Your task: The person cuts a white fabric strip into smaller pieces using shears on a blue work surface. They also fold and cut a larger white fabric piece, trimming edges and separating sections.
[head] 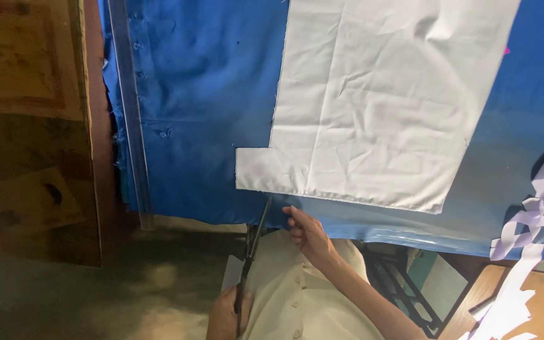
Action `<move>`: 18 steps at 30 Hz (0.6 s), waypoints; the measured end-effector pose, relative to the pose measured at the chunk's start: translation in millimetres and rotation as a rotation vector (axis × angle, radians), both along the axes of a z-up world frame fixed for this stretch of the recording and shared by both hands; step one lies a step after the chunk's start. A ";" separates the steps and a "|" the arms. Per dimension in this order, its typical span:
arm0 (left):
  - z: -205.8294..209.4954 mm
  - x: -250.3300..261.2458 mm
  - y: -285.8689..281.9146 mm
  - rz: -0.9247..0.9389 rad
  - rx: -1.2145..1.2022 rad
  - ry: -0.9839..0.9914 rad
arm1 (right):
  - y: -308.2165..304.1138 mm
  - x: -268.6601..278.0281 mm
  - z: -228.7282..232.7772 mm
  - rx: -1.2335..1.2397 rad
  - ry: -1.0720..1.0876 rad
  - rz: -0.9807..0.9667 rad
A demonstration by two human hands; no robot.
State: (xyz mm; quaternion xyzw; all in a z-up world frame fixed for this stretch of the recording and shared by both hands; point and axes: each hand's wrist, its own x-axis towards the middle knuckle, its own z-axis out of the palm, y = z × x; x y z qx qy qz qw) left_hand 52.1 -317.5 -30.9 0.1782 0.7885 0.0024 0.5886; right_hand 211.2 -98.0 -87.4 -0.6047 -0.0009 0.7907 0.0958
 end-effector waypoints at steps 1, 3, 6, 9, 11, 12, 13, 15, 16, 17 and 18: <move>-10.7 5.7 -12.7 -0.033 0.055 0.014 | -0.6 1.2 -4.0 -0.028 0.006 -0.025; -19.8 14.7 -22.6 -0.062 0.104 0.027 | -0.4 0.9 -4.0 -0.061 0.009 -0.045; -32.8 22.3 -9.8 -0.023 0.200 0.045 | 5.8 -4.3 -5.2 -0.175 0.072 -0.063; -52.4 32.6 3.8 -0.014 0.419 0.089 | 5.2 -8.2 -18.6 -0.227 0.297 -0.186; -47.7 36.1 26.6 -0.007 0.200 0.045 | 8.7 -13.7 -16.6 -0.207 0.319 -0.276; -51.5 38.7 26.9 -0.005 0.196 0.043 | 7.3 -16.3 -19.6 -0.211 0.316 -0.276; -54.8 41.8 27.4 0.041 0.319 0.057 | 6.2 -18.5 -22.1 -0.167 0.180 -0.275; -58.7 44.3 32.5 0.081 0.444 0.069 | 9.2 -23.1 -19.5 -0.121 0.046 -0.280; -58.1 44.9 35.9 0.085 0.437 0.062 | 12.5 -24.9 -13.8 -0.027 -0.039 -0.205; -57.2 45.7 39.3 0.088 0.431 0.054 | 15.7 -26.7 -7.8 0.067 -0.123 -0.130; -63.7 47.1 35.2 0.085 0.431 0.053 | 13.2 -26.4 -10.9 0.067 -0.123 -0.133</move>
